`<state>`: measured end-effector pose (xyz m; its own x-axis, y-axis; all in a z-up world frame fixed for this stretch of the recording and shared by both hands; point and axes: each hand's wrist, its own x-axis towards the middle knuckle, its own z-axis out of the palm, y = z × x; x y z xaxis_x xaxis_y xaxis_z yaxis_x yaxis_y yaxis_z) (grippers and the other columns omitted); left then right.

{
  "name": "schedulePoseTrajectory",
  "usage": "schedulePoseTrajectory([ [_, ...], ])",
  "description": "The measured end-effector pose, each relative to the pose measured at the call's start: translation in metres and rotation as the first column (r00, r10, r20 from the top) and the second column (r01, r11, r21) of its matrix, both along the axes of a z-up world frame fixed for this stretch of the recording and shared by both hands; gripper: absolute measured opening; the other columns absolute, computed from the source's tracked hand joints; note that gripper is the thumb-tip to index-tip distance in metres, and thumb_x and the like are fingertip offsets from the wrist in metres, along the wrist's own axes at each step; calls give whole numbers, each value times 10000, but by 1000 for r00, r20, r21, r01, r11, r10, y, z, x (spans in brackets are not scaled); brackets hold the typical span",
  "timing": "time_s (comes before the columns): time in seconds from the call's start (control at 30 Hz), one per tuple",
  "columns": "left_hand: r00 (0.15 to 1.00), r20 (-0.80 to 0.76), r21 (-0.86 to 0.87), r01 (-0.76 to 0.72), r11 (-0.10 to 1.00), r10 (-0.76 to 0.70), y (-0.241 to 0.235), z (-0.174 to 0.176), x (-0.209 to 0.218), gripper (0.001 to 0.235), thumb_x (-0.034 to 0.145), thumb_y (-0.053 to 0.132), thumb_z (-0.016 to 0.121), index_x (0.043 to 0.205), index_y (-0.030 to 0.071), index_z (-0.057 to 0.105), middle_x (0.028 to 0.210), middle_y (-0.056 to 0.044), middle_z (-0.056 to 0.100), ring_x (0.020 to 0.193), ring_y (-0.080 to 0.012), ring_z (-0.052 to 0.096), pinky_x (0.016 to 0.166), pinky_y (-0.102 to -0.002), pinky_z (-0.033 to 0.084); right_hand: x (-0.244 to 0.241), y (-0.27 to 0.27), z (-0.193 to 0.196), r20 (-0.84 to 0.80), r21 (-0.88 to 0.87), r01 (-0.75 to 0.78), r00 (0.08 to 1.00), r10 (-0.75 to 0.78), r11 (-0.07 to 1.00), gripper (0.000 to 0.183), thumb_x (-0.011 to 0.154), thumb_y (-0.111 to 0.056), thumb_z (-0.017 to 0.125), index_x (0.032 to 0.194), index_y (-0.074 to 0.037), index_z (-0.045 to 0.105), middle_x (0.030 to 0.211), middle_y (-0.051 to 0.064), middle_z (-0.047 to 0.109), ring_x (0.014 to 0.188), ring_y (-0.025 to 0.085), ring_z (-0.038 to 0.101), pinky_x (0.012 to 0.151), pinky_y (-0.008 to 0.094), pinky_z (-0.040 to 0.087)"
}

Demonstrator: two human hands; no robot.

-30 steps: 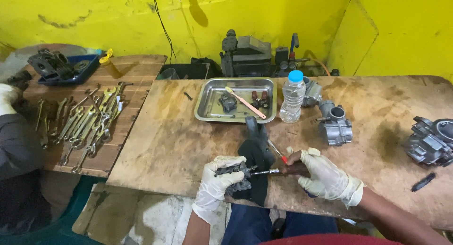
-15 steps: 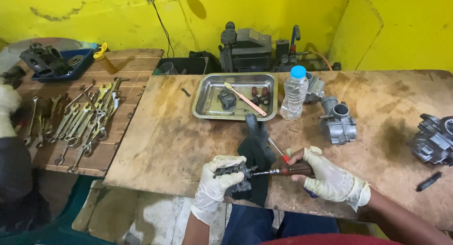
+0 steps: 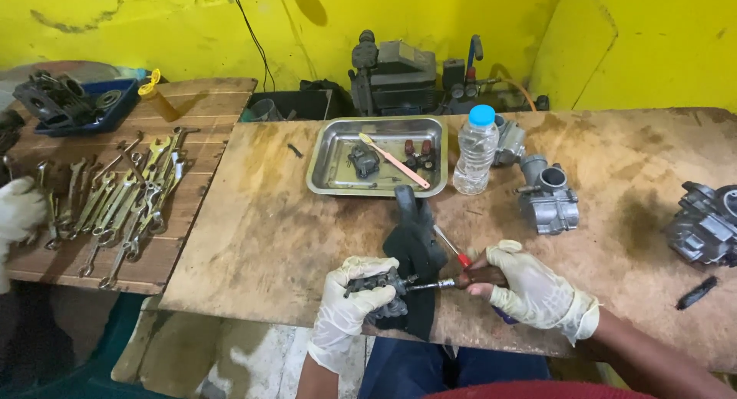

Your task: Disassembling and cleaning a motorcycle carburetor using a screwdriver and a brush on a workbench.

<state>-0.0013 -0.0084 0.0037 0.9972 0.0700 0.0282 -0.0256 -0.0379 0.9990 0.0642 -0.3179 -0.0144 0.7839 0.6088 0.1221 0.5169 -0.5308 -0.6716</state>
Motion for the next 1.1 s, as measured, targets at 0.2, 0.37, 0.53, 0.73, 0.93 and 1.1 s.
schedulePoseTrajectory([
  [0.2,999,-43,-1,9,1000,-9,0,2,0,392,692,58,842,1084,71,845,1088,-100,798,1065,-210,759,980,-308,601,0,-9,-2,-263,73,-18,964,37,997,434,854,-429,721,1192,-205,566,1117,-2,606,941,118,666,784,312,617],
  [0.37,1000,-22,33,12,999,-12,-1,7,-1,383,693,83,833,1076,86,851,1086,-89,801,1078,-203,748,1000,-317,585,2,-1,22,-98,-44,-9,995,4,999,450,879,-559,595,1097,-176,684,951,-26,807,929,150,752,830,340,498],
  [0.53,998,-62,3,-8,1000,8,-3,6,0,380,686,65,824,1064,76,858,1081,-85,798,1047,-205,764,961,-303,604,5,-1,26,-35,-107,-67,997,63,992,642,905,-681,417,1235,-185,657,1019,23,699,878,203,726,742,404,586],
  [0.73,1000,-27,-45,-1,999,0,-3,7,0,394,687,65,833,1080,48,844,1082,-104,781,1054,-217,752,973,-316,601,11,-4,18,170,-126,-108,977,129,986,482,877,-564,678,1228,-236,639,943,17,728,836,233,741,698,392,605],
  [0.93,995,-103,-55,-13,998,8,-2,7,1,391,686,23,799,1073,45,845,1090,-88,798,1033,-206,780,942,-303,637,11,-1,23,-24,-151,-82,997,80,985,521,918,-649,478,1054,-232,759,812,11,706,809,224,692,688,386,520],
  [1.1,996,-84,-50,9,999,-13,-1,6,1,397,705,59,820,1101,65,847,1085,-88,765,1024,-195,744,900,-292,630,12,-7,8,-122,-157,-42,992,22,987,556,828,-693,599,1176,-260,631,1006,-25,658,792,155,695,720,342,565],
])
